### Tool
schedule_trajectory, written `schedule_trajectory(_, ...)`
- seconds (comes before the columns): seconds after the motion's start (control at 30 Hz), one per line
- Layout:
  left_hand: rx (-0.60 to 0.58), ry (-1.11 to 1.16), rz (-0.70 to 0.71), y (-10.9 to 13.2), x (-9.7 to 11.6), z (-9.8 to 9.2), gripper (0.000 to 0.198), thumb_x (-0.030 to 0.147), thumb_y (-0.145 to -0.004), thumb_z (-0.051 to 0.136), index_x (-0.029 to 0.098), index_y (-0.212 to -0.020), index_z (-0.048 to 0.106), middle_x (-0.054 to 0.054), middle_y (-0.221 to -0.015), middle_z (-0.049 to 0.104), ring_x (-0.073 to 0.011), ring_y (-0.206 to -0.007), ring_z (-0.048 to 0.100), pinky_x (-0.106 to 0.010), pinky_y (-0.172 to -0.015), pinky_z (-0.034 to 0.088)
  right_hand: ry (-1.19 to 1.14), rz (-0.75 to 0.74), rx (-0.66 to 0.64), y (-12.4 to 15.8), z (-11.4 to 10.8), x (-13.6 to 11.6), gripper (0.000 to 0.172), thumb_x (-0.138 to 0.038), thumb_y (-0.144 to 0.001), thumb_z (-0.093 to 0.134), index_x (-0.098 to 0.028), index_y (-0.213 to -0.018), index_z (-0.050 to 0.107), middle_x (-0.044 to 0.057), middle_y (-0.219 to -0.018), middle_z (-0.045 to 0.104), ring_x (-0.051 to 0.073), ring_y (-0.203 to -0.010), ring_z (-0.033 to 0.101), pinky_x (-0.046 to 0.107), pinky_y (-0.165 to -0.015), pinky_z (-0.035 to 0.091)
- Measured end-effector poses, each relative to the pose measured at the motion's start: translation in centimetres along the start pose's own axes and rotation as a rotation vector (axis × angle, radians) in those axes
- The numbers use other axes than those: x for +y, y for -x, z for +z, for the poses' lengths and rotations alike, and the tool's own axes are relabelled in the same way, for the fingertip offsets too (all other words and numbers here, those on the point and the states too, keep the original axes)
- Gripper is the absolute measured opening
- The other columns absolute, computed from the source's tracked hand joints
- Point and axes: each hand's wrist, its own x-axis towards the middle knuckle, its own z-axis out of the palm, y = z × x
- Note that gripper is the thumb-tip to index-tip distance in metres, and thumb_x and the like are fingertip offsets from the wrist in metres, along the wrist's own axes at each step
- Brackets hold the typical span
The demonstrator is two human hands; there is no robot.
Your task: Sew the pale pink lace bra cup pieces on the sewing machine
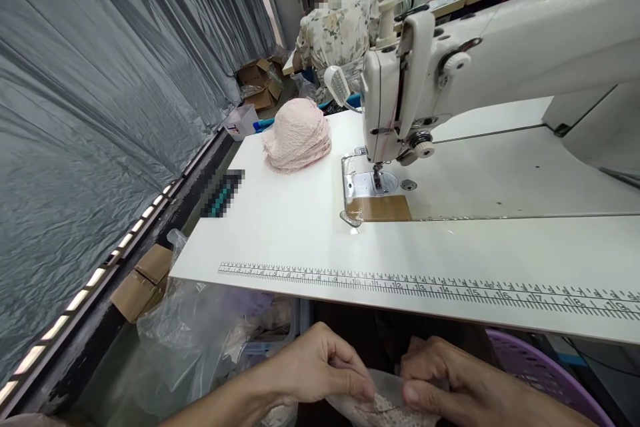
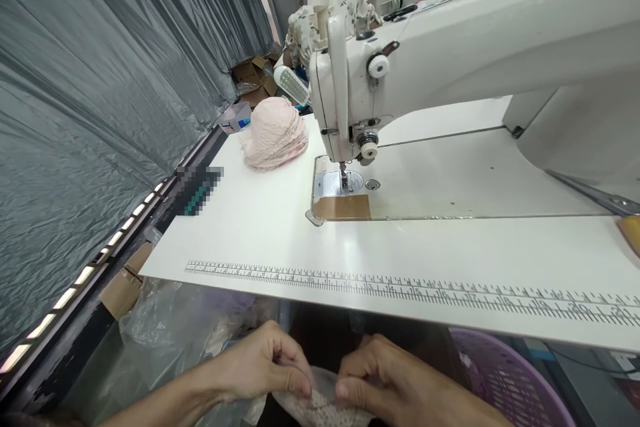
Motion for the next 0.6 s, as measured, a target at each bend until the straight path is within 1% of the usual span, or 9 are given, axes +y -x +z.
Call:
schedule_trajectory(0.07, 0.005, -0.009, 0.007, 0.0, 0.0, -0.2, 0.017, 0.028, -0.068, 0.071, 0.013, -0.075, 0.074, -0.003, -0.067, 0.067, -0.0097, -0.060, 0.057, -0.017, -0.058, 0.043, 0.025, 0.033, -0.022, 0.2, -0.2, -0.4, 0.027, -0.043, -0.079, 0.062, -0.018, -0.071, 0.066, -0.001, -0.067, 0.059, 0.014, -0.072, 0.053, 0.023, -0.065, 0.039)
schedule_trajectory(0.13, 0.001, -0.017, 0.013, 0.2, -0.1, -0.5, 0.020, 0.033, -0.069, 0.072, 0.014, -0.076, 0.074, -0.003, -0.066, 0.067, -0.0097, -0.060, 0.057, -0.017, -0.058, 0.043, 0.058, 0.065, -0.038, 0.2, -0.2, -0.9, 0.008, -0.027, -0.075, 0.067, -0.019, -0.072, 0.069, -0.002, -0.072, 0.064, 0.015, -0.079, 0.056, 0.023, -0.071, 0.039)
schedule_trajectory(0.17, -0.013, -0.014, 0.006, 0.3, -0.1, -0.7, 0.022, 0.035, -0.069, 0.072, 0.014, -0.077, 0.074, -0.003, -0.067, 0.067, -0.0101, -0.061, 0.058, -0.018, -0.059, 0.044, 0.067, 0.075, -0.042, 0.1, -0.3, -1.1, 0.005, -0.020, -0.074, 0.067, -0.019, -0.071, 0.070, -0.002, -0.072, 0.065, 0.015, -0.080, 0.056, 0.023, -0.073, 0.039)
schedule_trajectory(0.23, -0.073, -0.001, -0.035, 0.4, -0.1, -0.8, 0.027, 0.037, -0.064, 0.076, 0.017, -0.082, 0.074, -0.002, -0.072, 0.068, -0.0119, -0.066, 0.060, -0.020, -0.065, 0.046, 0.064, 0.087, -0.048, -0.2, -0.3, -1.3, 0.009, -0.015, -0.075, 0.064, -0.019, -0.070, 0.070, -0.002, -0.070, 0.064, 0.013, -0.076, 0.055, 0.021, -0.069, 0.039)
schedule_trajectory(0.33, -0.144, 0.024, -0.086, 0.4, -0.3, -0.9, 0.033, 0.037, -0.059, 0.079, 0.019, -0.086, 0.074, -0.001, -0.075, 0.069, -0.0131, -0.069, 0.062, -0.023, -0.071, 0.048, 0.055, 0.047, -0.086, -0.4, -0.4, -1.3, 0.014, -0.022, -0.080, 0.058, -0.018, -0.073, 0.069, -0.002, -0.065, 0.059, 0.013, -0.072, 0.053, 0.021, -0.063, 0.038)
schedule_trajectory(0.43, -0.128, 0.058, -0.072, 0.2, -0.4, -0.9, 0.026, 0.035, -0.061, 0.078, 0.018, -0.080, 0.075, -0.001, -0.070, 0.068, -0.0118, -0.064, 0.062, -0.022, -0.069, 0.049, 0.116, 0.001, -0.068, -0.1, -0.8, -1.1, 0.032, -0.040, -0.089, 0.045, -0.019, -0.086, 0.069, 0.000, -0.069, 0.057, 0.014, -0.070, 0.050, 0.023, -0.064, 0.038)
schedule_trajectory(0.5, -0.119, 0.070, -0.073, 0.0, -0.4, -1.0, 0.024, 0.034, -0.060, 0.078, 0.018, -0.078, 0.075, -0.001, -0.068, 0.068, -0.0122, -0.063, 0.062, -0.023, -0.069, 0.050, 0.135, 0.009, -0.057, 0.3, -1.1, -1.1, 0.040, -0.048, -0.090, 0.040, -0.019, -0.091, 0.068, 0.002, -0.073, 0.058, 0.015, -0.071, 0.050, 0.024, -0.063, 0.039)
schedule_trajectory(0.53, -0.119, 0.069, -0.078, -0.1, -0.5, -1.1, 0.024, 0.033, -0.060, 0.078, 0.018, -0.078, 0.075, -0.001, -0.068, 0.068, -0.0127, -0.063, 0.063, -0.024, -0.069, 0.050, 0.137, 0.022, -0.065, 0.4, -1.2, -1.1, 0.040, -0.050, -0.088, 0.043, -0.019, -0.090, 0.067, 0.002, -0.074, 0.059, 0.015, -0.072, 0.051, 0.025, -0.063, 0.039)
schedule_trajectory(0.6, -0.116, 0.053, -0.080, -0.2, -0.5, -1.2, 0.025, 0.033, -0.059, 0.078, 0.017, -0.077, 0.075, -0.002, -0.068, 0.068, -0.0133, -0.064, 0.063, -0.024, -0.070, 0.051, 0.153, 0.061, -0.079, 0.4, -1.2, -1.1, 0.031, -0.049, -0.079, 0.060, -0.019, -0.084, 0.068, 0.001, -0.076, 0.060, 0.016, -0.076, 0.053, 0.024, -0.065, 0.039)
